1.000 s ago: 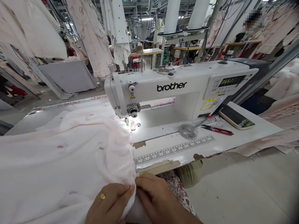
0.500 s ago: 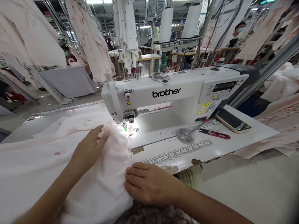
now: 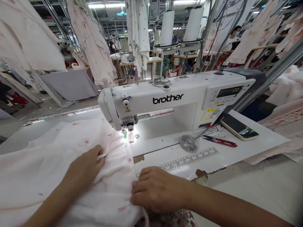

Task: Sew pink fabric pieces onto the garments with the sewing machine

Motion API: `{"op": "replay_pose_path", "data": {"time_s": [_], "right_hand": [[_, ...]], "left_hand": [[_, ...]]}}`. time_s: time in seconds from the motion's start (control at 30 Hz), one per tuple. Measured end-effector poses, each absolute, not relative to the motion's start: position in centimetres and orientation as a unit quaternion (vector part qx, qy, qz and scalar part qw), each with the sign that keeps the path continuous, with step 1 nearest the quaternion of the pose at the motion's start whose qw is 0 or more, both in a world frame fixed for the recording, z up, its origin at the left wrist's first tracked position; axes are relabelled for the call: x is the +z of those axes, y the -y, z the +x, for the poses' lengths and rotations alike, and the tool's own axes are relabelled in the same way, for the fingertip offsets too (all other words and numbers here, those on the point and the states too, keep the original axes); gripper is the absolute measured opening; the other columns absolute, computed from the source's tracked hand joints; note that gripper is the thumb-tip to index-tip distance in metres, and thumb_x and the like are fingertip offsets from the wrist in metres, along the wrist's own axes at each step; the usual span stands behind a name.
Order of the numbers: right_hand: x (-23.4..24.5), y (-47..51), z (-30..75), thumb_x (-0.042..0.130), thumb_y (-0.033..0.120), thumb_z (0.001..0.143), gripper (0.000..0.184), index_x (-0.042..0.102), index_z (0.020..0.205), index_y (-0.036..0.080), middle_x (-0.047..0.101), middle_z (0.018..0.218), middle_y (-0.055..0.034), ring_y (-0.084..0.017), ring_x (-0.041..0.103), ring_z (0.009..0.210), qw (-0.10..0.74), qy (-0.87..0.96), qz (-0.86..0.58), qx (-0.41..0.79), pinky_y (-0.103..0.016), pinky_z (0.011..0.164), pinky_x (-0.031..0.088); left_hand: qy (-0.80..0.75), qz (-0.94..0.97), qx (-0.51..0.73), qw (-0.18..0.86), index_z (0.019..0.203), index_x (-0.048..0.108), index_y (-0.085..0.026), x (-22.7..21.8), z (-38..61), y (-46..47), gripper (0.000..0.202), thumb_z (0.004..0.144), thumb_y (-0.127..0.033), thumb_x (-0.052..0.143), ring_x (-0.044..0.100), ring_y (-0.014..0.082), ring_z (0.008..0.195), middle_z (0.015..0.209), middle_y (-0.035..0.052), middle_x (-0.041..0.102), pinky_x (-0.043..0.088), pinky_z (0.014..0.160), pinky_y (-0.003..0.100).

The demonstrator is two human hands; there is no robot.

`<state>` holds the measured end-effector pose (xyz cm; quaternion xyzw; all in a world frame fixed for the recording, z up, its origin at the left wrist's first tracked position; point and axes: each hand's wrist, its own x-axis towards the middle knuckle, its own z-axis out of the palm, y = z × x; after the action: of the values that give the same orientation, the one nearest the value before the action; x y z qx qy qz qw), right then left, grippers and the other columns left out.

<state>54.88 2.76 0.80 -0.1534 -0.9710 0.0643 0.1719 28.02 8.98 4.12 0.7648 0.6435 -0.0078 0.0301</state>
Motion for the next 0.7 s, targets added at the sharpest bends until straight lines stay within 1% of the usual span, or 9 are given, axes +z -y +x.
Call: {"op": "replay_pose_path", "data": {"time_s": [0.03,0.07,0.13,0.2,0.27,0.37,0.5,0.6,0.7], "right_hand": [[1.2,-3.3,54.7,0.066,0.018,0.086,0.004,0.063,0.082,0.019,0.067,0.078,0.0030,-0.013,0.059,0.073,0.138,0.978,-0.139,0.074,-0.027,0.073,0.042],[1.7,-3.8,54.5,0.070,0.019,0.082,0.007,0.063,0.081,0.019,0.067,0.077,0.0040,-0.013,0.059,0.074,0.113,0.983,-0.121,0.083,-0.027,0.071,0.041],[2.9,-5.2,54.0,0.075,0.021,0.077,0.011,0.063,0.079,0.020,0.067,0.075,0.0054,-0.013,0.059,0.073,0.088,0.989,-0.073,0.094,-0.027,0.066,0.039],[3.8,-6.5,53.5,0.074,0.021,0.078,0.009,0.066,0.079,0.021,0.068,0.074,0.0061,-0.012,0.059,0.070,0.078,0.991,-0.037,0.098,-0.029,0.060,0.036],[4.0,-7.7,53.1,0.075,0.020,0.079,0.008,0.069,0.085,0.022,0.070,0.073,0.0068,-0.012,0.059,0.066,0.067,0.991,-0.012,0.114,-0.029,0.057,0.035],[2.7,-8.7,53.1,0.075,0.019,0.078,0.018,0.071,0.095,0.022,0.072,0.079,0.0076,-0.010,0.061,0.067,0.085,0.981,0.008,0.176,-0.026,0.060,0.039],[0.7,-8.5,53.8,0.070,0.018,0.081,0.018,0.068,0.099,0.020,0.072,0.083,0.0072,-0.009,0.064,0.077,0.147,0.967,0.002,0.209,-0.022,0.070,0.041],[0.6,-8.1,54.1,0.074,0.021,0.080,0.010,0.065,0.085,0.021,0.070,0.080,0.0085,-0.010,0.061,0.072,0.136,0.978,0.004,0.158,-0.024,0.070,0.041],[0.8,-8.1,54.1,0.077,0.023,0.078,0.017,0.060,0.076,0.021,0.068,0.079,0.0088,-0.011,0.058,0.070,0.133,0.984,-0.004,0.118,-0.026,0.071,0.041]], "left_hand": [[-0.641,0.768,0.012,-0.005,0.094,0.052,-0.023,3.8,27.9,-8.9,0.016,0.089,-0.033,0.041,0.062,0.0262,0.081,0.088,0.0060,0.065,0.042,0.059,0.032],[-0.624,0.779,0.047,-0.046,0.102,0.054,-0.023,3.7,28.0,-9.0,0.022,0.091,-0.035,0.039,0.062,0.0294,0.091,0.100,0.0087,0.065,0.045,0.063,0.036],[-0.537,0.827,0.125,-0.112,0.114,0.055,-0.023,3.7,28.4,-9.3,0.029,0.092,-0.035,0.040,0.056,0.0320,0.110,0.119,0.0108,0.061,0.049,0.083,0.043],[-0.428,0.883,0.152,-0.120,0.120,0.056,-0.022,3.8,29.3,-9.6,0.031,0.095,-0.033,0.041,0.052,0.0300,0.121,0.129,0.0097,0.058,0.043,0.101,0.045],[-0.352,0.922,0.133,-0.094,0.128,0.055,-0.020,3.4,30.2,-10.0,0.034,0.097,-0.031,0.044,0.049,0.0268,0.128,0.135,0.0086,0.057,0.039,0.108,0.044],[-0.320,0.942,0.085,-0.048,0.135,0.051,-0.019,2.3,31.1,-10.4,0.039,0.098,-0.029,0.045,0.049,0.0239,0.131,0.137,0.0078,0.058,0.037,0.112,0.042],[-0.329,0.941,0.073,-0.021,0.140,0.047,-0.023,1.3,30.9,-10.8,0.044,0.096,-0.029,0.047,0.047,0.0247,0.133,0.141,0.0063,0.054,0.037,0.112,0.043],[-0.328,0.942,0.066,-0.024,0.141,0.046,-0.024,1.1,30.8,-11.0,0.045,0.096,-0.028,0.048,0.044,0.0247,0.136,0.143,0.0051,0.052,0.034,0.114,0.044],[-0.331,0.942,0.053,-0.030,0.142,0.043,-0.025,1.1,30.9,-11.7,0.045,0.097,-0.027,0.046,0.044,0.0242,0.135,0.145,0.0044,0.050,0.036,0.113,0.043]]}}
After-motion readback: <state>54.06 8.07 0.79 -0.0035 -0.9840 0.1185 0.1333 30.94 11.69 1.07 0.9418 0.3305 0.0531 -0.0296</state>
